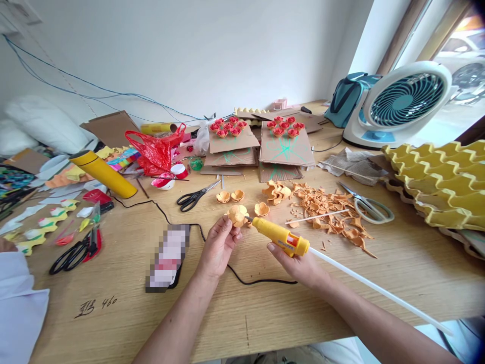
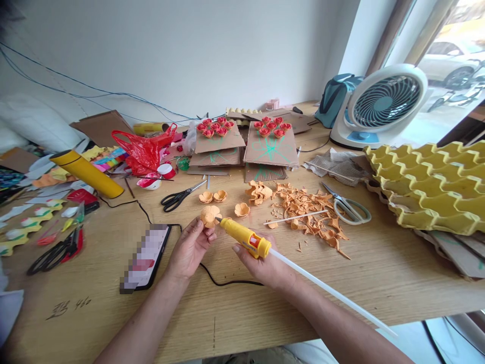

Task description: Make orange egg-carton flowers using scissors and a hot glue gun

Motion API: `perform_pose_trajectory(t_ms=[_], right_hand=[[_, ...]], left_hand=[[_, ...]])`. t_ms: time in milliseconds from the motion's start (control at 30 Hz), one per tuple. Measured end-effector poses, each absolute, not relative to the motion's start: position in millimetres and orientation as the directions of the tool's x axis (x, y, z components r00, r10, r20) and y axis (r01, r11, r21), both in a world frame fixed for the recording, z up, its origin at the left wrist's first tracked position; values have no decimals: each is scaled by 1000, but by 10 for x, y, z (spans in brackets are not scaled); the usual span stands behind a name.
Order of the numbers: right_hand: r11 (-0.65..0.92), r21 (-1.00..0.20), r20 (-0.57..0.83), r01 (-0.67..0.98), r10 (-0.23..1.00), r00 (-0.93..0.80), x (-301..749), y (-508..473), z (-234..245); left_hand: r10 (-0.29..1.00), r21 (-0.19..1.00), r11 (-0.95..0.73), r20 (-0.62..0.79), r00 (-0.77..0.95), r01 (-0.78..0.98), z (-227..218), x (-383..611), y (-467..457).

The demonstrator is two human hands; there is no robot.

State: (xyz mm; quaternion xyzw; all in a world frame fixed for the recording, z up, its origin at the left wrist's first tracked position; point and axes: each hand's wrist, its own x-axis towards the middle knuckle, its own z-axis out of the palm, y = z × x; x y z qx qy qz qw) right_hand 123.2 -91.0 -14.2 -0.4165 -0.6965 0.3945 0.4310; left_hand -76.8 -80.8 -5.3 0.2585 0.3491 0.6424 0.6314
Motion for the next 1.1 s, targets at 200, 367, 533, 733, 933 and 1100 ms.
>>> perform_pose_trajectory(t_ms=[200, 367, 533, 733, 933, 1100], right_hand=[[296, -934, 225, 200, 922, -316, 1236, -893, -186], [158, -985, 126, 75, 938, -322, 1275, -865, -144], [163, -986, 166, -34, 949, -269, 1297, -824, -103], [175, -984, 173, -16, 945, -278, 1276, -761, -145], [176, -984, 178, -42, 899, -399, 1248, -757, -134], [188, -980, 200, -69, 881, -428, 1286, -742, -131]], left_hand=[[994, 792, 20, -79, -70, -611, -73, -777, -785], [993, 752, 79, -121, -18, -655, -106, -818, -781], [931, 806, 298, -127, 343, -511, -117, -748, -893], [822, 894, 286, -44, 568, -345, -93, -540, -1056], [795, 934, 227, -14, 606, -277, -99, -481, -1121], [828, 935, 193, 8, 560, -298, -84, -527, -1113]])
